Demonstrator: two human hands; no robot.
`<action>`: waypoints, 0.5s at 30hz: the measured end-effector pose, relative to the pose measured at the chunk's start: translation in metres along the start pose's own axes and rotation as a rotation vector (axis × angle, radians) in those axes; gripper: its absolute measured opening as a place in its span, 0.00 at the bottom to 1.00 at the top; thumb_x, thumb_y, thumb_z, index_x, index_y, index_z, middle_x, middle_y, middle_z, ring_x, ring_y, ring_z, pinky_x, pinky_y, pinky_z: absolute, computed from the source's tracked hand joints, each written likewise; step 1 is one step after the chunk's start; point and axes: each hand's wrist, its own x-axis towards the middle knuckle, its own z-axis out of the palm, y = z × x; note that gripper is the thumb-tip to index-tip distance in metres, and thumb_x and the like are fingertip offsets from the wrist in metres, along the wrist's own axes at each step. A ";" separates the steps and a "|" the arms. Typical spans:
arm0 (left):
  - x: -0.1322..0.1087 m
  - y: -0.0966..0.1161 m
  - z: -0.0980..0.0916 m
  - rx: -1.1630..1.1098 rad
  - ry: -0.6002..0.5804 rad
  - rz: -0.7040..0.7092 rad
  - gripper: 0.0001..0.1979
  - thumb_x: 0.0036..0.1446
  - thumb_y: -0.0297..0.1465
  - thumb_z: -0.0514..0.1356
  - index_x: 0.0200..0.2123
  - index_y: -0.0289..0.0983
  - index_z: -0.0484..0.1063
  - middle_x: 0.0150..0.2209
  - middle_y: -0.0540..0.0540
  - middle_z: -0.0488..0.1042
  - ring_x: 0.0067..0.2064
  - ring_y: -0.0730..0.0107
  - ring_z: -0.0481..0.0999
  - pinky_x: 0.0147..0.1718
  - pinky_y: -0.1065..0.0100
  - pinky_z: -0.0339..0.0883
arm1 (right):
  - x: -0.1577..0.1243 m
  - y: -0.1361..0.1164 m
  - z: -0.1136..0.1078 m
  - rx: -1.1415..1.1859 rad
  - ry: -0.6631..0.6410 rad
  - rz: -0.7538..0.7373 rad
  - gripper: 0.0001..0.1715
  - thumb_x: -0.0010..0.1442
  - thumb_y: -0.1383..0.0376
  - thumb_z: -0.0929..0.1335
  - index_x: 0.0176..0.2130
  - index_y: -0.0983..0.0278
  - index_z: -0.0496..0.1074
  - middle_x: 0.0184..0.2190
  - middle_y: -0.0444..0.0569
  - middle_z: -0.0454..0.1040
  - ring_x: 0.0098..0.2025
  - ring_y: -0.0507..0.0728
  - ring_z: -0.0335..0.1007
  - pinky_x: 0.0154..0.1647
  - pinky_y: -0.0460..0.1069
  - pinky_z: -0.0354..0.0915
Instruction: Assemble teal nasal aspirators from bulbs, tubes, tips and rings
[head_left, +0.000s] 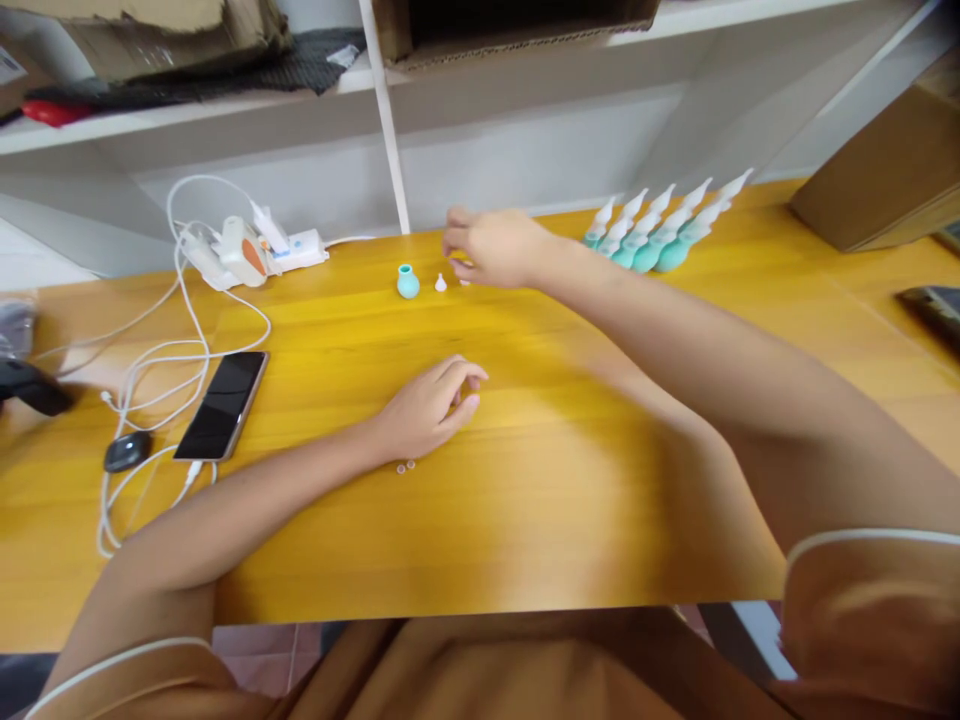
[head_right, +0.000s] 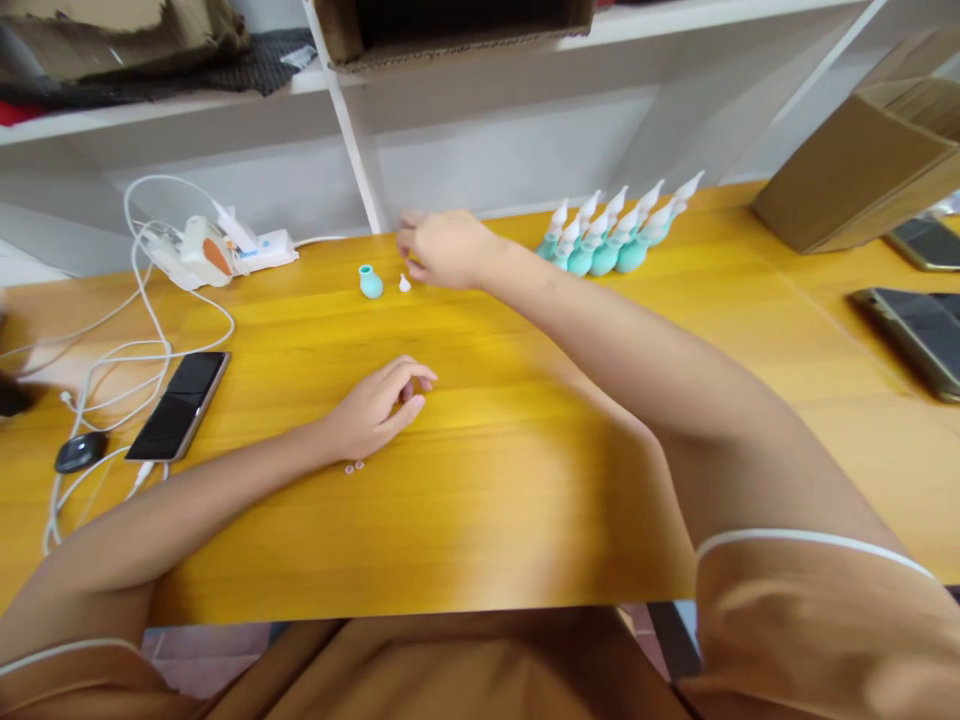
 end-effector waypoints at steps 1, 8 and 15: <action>0.003 -0.002 -0.003 -0.057 0.001 -0.057 0.11 0.74 0.32 0.54 0.54 0.38 0.71 0.48 0.42 0.81 0.41 0.64 0.79 0.45 0.59 0.75 | 0.005 -0.008 0.007 -0.013 -0.022 -0.022 0.18 0.74 0.61 0.66 0.55 0.65 0.81 0.61 0.57 0.78 0.42 0.61 0.74 0.39 0.53 0.54; 0.018 -0.010 -0.065 -0.104 -0.582 -0.120 0.08 0.61 0.25 0.59 0.39 0.39 0.77 0.38 0.50 0.79 0.34 0.70 0.76 0.37 0.67 0.69 | 0.018 -0.024 0.033 -0.068 -0.087 -0.043 0.17 0.75 0.64 0.65 0.52 0.67 0.82 0.57 0.61 0.79 0.44 0.62 0.75 0.41 0.53 0.54; 0.003 0.026 -0.088 0.237 -0.866 -0.134 0.12 0.57 0.33 0.74 0.41 0.38 0.77 0.44 0.48 0.74 0.43 0.65 0.75 0.42 0.67 0.66 | 0.018 -0.015 0.043 0.076 -0.042 -0.099 0.15 0.71 0.66 0.67 0.52 0.67 0.81 0.54 0.60 0.79 0.42 0.60 0.73 0.39 0.51 0.55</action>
